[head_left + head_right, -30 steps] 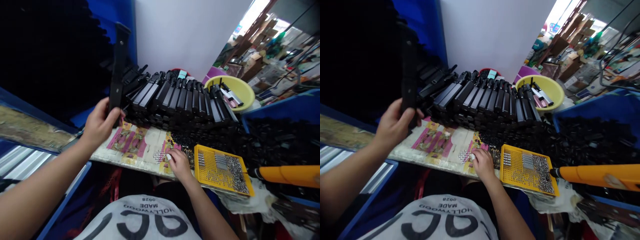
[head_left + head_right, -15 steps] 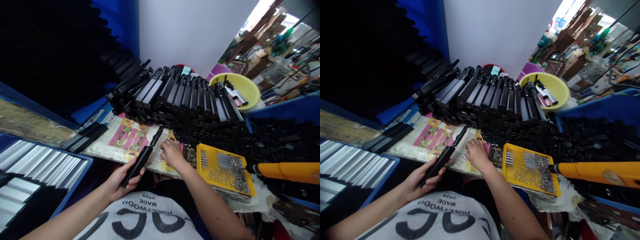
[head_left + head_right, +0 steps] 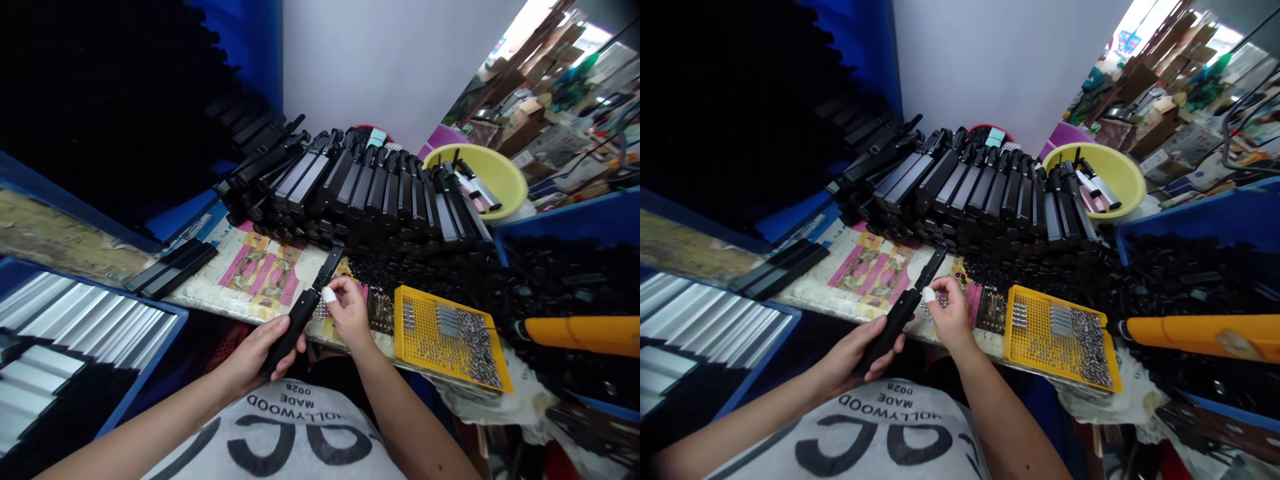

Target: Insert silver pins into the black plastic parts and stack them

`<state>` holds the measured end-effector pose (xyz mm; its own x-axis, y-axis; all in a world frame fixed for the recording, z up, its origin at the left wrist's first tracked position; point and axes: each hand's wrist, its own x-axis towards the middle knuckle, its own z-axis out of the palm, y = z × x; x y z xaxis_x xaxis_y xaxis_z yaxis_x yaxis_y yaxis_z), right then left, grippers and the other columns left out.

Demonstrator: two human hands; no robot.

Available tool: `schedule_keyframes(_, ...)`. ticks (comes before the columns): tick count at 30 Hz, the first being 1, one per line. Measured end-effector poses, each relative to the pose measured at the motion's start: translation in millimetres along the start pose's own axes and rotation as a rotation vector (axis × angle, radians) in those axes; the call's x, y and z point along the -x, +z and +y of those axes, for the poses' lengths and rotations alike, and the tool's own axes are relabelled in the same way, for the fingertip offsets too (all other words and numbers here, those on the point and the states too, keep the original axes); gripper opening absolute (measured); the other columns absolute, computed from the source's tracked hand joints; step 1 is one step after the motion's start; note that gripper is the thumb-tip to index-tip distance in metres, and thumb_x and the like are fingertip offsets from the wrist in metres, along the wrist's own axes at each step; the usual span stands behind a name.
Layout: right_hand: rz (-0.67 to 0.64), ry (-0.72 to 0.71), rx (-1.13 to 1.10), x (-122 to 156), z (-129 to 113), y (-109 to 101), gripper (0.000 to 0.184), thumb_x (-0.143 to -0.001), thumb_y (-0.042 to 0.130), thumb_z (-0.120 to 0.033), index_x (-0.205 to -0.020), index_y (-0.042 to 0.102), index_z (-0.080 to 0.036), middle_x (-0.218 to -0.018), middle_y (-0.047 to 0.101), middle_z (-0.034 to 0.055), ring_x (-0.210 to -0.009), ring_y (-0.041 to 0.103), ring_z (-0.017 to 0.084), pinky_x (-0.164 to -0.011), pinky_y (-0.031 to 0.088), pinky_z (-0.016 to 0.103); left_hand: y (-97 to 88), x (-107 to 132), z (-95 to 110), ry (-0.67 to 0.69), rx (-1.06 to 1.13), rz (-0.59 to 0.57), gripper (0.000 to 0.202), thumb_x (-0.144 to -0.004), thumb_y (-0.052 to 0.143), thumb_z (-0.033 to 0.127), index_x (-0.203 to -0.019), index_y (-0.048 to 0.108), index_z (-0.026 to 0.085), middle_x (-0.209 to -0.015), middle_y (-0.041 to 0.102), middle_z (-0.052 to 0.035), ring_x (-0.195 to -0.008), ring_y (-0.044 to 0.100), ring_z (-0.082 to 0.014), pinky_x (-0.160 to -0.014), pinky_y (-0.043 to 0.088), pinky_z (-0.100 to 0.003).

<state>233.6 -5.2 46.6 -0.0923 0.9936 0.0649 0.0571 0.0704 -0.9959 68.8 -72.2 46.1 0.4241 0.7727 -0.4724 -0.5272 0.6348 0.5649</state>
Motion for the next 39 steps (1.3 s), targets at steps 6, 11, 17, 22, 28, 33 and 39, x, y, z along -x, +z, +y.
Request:
schedule_keyframes(6, -0.162, 0.287, -0.587, 14, 2, 4, 0.033, -0.078, 0.060, -0.032, -0.108, 0.049, -0.023, -0.095, 0.065, 0.0037, -0.088, 0.060, 0.018, -0.082, 0.045, 0.033, -4.1, 0, 7, -0.067, -0.177, -0.072, 0.037, -0.087, 0.043, 0.044, -0.080, 0.060, 0.012, -0.064, 0.058, -0.0043, -0.034, 0.037, -0.0040, -0.031, 0.023, -0.016)
schedule_keyframes(11, -0.199, 0.278, -0.511, -9, -1, -49, 0.044, -0.075, 0.062, -0.042, -0.112, 0.051, -0.022, -0.100, 0.066, 0.0064, -0.093, 0.060, 0.021, -0.083, 0.045, 0.035, -6.7, 15, 28, 0.039, -0.736, 0.006, 0.045, -0.084, 0.051, 0.042, -0.127, 0.050, 0.028, -0.096, 0.067, -0.0055, -0.060, 0.059, -0.0124, -0.047, 0.043, -0.020)
schedule_keyframes(17, -0.322, 0.301, -0.437, -16, 4, -41, 0.053, -0.078, 0.039, -0.062, -0.102, 0.057, -0.018, -0.092, 0.067, 0.0094, -0.092, 0.061, 0.022, -0.086, 0.043, 0.037, 11.5, 17, 28, 0.406, -1.338, -0.181, 0.047, -0.085, 0.052, 0.032, -0.132, 0.046, 0.030, -0.117, 0.063, -0.0044, -0.104, 0.059, -0.0208, -0.091, 0.043, -0.032)
schedule_keyframes(22, -0.413, 0.324, -0.557, 9, 10, 6, 0.063, -0.077, 0.030, -0.068, -0.091, 0.059, -0.015, -0.080, 0.066, 0.0097, -0.080, 0.062, 0.021, -0.082, 0.044, 0.037, 32.0, 12, 22, 0.404, -1.314, -0.198, 0.042, -0.083, 0.053, 0.030, -0.125, 0.053, 0.027, -0.108, 0.067, -0.0046, -0.095, 0.062, -0.0203, -0.084, 0.045, -0.029)
schedule_keyframes(28, 0.044, 0.236, -0.163, 20, 5, -7, 0.048, -0.083, 0.036, -0.059, -0.090, 0.059, -0.017, -0.086, 0.064, 0.0076, -0.080, 0.060, 0.018, -0.063, 0.049, 0.027, -2.5, 16, 41, 0.458, -1.283, 0.075, 0.023, -0.076, 0.062, 0.038, -0.093, 0.059, 0.022, -0.078, 0.063, -0.0029, -0.069, 0.057, -0.0186, -0.063, 0.041, -0.027)
schedule_keyframes(33, 0.120, 0.327, -0.142, 19, 18, -24, 0.039, -0.082, 0.045, -0.056, -0.093, 0.056, -0.020, -0.087, 0.063, 0.0055, -0.074, 0.059, 0.017, -0.045, 0.043, 0.020, -96.5, 33, 94, 0.718, -1.710, 0.926, 0.026, -0.072, 0.062, 0.043, -0.082, 0.057, 0.019, -0.109, 0.056, -0.0130, -0.104, 0.048, -0.0312, -0.090, 0.034, -0.042)
schedule_keyframes(39, -0.019, 0.205, 0.050, 27, 14, -11, 0.035, -0.081, 0.051, -0.051, -0.088, 0.061, -0.019, -0.080, 0.066, 0.0061, -0.072, 0.061, 0.017, -0.047, 0.042, 0.020, -132.0, 39, 129, 0.597, -1.987, 1.065, 0.037, -0.083, 0.047, 0.045, -0.102, 0.054, 0.015, -0.113, 0.054, -0.0150, -0.103, 0.050, -0.0278, -0.090, 0.038, -0.039)
